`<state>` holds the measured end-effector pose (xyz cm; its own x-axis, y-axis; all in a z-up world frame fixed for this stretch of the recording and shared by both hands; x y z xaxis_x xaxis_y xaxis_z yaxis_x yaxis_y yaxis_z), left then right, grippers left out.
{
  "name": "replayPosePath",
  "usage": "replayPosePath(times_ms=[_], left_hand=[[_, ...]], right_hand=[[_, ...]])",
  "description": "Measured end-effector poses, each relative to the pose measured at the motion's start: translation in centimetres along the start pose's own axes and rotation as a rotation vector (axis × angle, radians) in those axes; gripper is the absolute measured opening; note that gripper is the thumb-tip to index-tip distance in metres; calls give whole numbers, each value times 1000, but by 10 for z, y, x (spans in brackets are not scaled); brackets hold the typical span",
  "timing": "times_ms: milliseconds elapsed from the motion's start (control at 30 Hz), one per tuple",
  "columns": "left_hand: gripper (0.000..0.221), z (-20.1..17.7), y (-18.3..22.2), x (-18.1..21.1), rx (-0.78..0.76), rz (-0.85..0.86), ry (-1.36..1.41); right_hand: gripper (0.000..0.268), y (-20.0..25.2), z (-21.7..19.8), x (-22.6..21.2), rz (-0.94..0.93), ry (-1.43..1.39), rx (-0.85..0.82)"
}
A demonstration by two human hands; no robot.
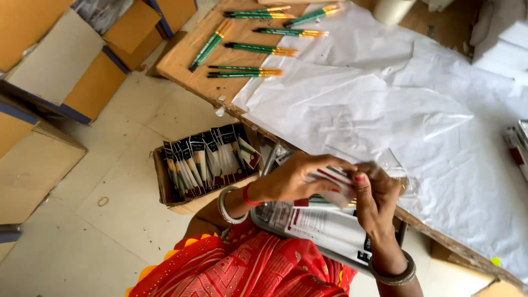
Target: The person packages paint brushes by picking them up from a table, placing them into plastic pouches along with cardboard inserts, and sealing the pouches.
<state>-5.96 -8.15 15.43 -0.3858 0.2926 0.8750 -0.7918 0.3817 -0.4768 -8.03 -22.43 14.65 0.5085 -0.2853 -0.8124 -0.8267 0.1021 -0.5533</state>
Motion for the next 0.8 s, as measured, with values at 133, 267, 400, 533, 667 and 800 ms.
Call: replayPosePath(times_ms=[133,267,400,533,667,800], left_hand=[[40,-31,4,2,23,-7,-194],[26,-64,8,-18,-64,-3,-235],[26,-128,-6,-105,65,-70,-193],[26,-157,-23,-156,122,-153,-658],[26,-149,-14,-155,101,-35,-373],[28,-140,-14,-152,36,29,-368]], right_hand=[[42,-13,22,32,196,94,88],[42,-47,68,12,-126,131,-128],[32,-143,107,0,-166,68,-84],[20,-190,249,68,-328,271,-409],[39,-162,358,135,-623,526,-682],[20,-140,394,146,-822,803,-689]])
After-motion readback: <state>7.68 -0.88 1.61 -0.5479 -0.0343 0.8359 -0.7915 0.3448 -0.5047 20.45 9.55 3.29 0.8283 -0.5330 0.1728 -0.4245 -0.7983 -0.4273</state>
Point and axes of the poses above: each hand's wrist, its own y-axis away from the middle knuckle, its own z-axis out of the palm, x = y × z, the point moved 10 cm from there along -y, towards the middle knuckle, and after that the axes turned 15 degrees about x, right-handed, at the moved point
